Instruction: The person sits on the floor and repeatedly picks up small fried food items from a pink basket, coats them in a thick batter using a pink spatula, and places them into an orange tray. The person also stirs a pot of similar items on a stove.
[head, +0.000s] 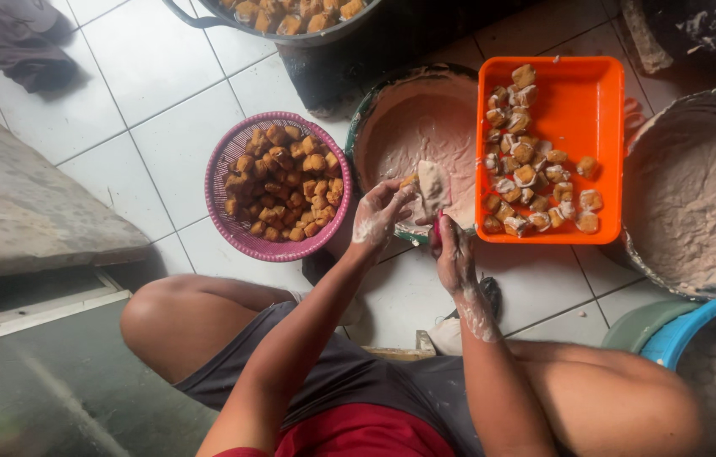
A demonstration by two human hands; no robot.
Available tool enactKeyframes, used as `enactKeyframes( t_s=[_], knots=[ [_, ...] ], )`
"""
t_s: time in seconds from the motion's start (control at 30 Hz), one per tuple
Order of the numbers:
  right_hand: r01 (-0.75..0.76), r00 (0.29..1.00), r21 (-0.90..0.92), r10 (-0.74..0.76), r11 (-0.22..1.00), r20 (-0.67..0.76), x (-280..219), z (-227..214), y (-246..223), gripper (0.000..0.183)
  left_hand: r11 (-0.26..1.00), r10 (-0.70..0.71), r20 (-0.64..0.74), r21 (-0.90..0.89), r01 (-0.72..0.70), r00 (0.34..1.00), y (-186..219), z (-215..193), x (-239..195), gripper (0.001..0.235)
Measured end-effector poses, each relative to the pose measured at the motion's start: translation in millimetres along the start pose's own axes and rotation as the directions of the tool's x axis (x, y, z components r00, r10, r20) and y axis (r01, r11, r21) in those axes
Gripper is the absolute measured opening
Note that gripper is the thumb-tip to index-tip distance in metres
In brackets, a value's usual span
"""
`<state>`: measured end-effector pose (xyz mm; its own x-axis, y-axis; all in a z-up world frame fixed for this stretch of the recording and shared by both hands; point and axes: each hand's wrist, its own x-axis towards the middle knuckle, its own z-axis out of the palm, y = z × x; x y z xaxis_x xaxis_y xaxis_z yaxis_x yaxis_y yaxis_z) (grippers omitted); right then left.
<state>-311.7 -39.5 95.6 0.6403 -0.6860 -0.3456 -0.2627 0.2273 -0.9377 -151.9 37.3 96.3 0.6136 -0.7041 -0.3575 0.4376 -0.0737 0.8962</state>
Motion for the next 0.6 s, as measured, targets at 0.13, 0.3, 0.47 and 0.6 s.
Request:
enactKeyframes(
  t_s=[0.13,0.3,0.47,0.6],
  knots=[
    [0.087,0.995,-0.133,-0.092,0.987,-0.029,-3,5,-10,0.038,0.868,0.135,-0.007,0.483,-0.114,0.991,25,5,-16,0.035],
    [0.404,0.91,-0.269,-0.413,0.874,0.025,-1,-9,-17,0.029,0.987,0.139,0.129,0.062,-0.148,0.982,21,0,-15,0.035],
    [0.344,0.922,-0.345,-0.383,0.873,-0.051,2,-17,-12,0.027,0.994,0.094,0.128,-0.069,-0.085,0.987,6,-10,-13,0.038],
    [0.372,0.907,-0.316,-0.414,0.873,-0.077,1,-18,-11,0.027,0.982,0.073,0.234,-0.185,-0.03,0.97,5,-13,-15,0.05]
  ],
)
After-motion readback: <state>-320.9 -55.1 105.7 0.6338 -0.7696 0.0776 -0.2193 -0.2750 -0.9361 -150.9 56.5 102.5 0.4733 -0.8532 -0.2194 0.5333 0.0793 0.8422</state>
